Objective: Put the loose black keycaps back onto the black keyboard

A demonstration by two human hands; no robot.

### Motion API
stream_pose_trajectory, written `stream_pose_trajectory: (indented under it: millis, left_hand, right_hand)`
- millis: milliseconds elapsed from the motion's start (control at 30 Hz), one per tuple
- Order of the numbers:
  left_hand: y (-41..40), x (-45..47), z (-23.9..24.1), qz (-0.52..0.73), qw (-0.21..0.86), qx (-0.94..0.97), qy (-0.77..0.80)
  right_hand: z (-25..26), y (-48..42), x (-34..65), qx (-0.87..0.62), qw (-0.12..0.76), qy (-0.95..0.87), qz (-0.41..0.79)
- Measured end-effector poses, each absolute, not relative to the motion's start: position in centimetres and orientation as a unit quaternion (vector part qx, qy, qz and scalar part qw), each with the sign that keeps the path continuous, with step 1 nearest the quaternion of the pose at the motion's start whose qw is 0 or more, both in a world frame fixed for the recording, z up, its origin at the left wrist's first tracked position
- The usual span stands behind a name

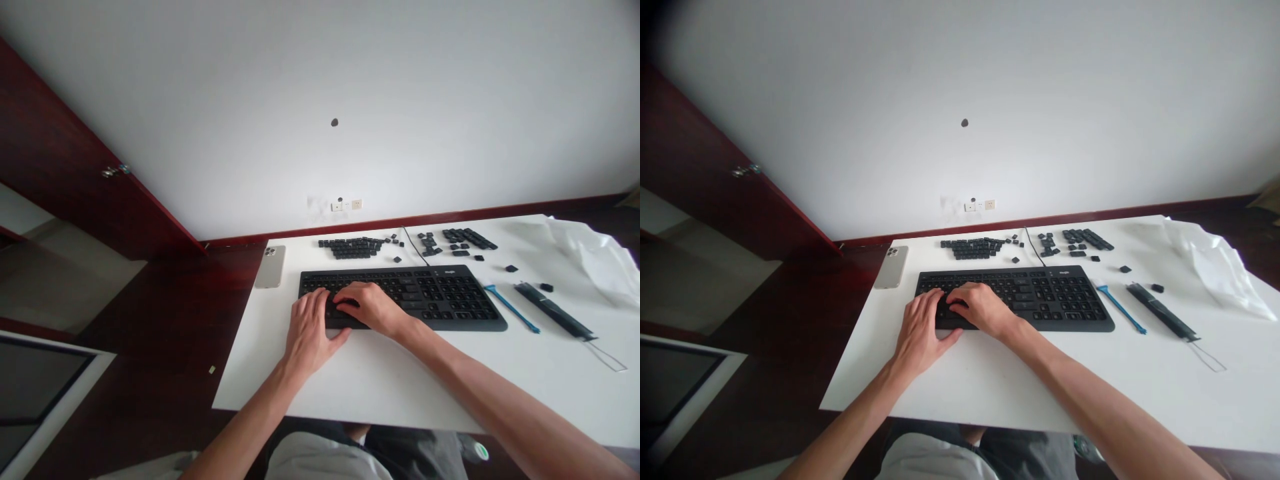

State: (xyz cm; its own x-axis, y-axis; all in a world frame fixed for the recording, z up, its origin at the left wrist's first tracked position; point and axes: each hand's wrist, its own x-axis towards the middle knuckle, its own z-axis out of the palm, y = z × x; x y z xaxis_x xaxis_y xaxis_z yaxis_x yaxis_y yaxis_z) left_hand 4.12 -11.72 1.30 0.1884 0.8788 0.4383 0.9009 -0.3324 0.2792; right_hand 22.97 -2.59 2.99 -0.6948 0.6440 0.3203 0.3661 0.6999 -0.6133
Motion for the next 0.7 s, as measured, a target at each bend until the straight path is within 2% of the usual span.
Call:
stream_pose_trajectory:
  millis: [333, 700]
  left_hand:
    - [-11.6, 4.0, 0.9, -0.277, 0.011, -0.768, -0.577]
    - [-11.9, 3.8, 0.8, -0.268, 0.012, -0.779, -0.567]
  right_hand:
    - [3.5, -3.6, 22.6, -0.24, 0.238, -0.925, 0.174]
    - [4.2, -5.6, 21.8, -0.269, 0.129, -0.954, 0.021]
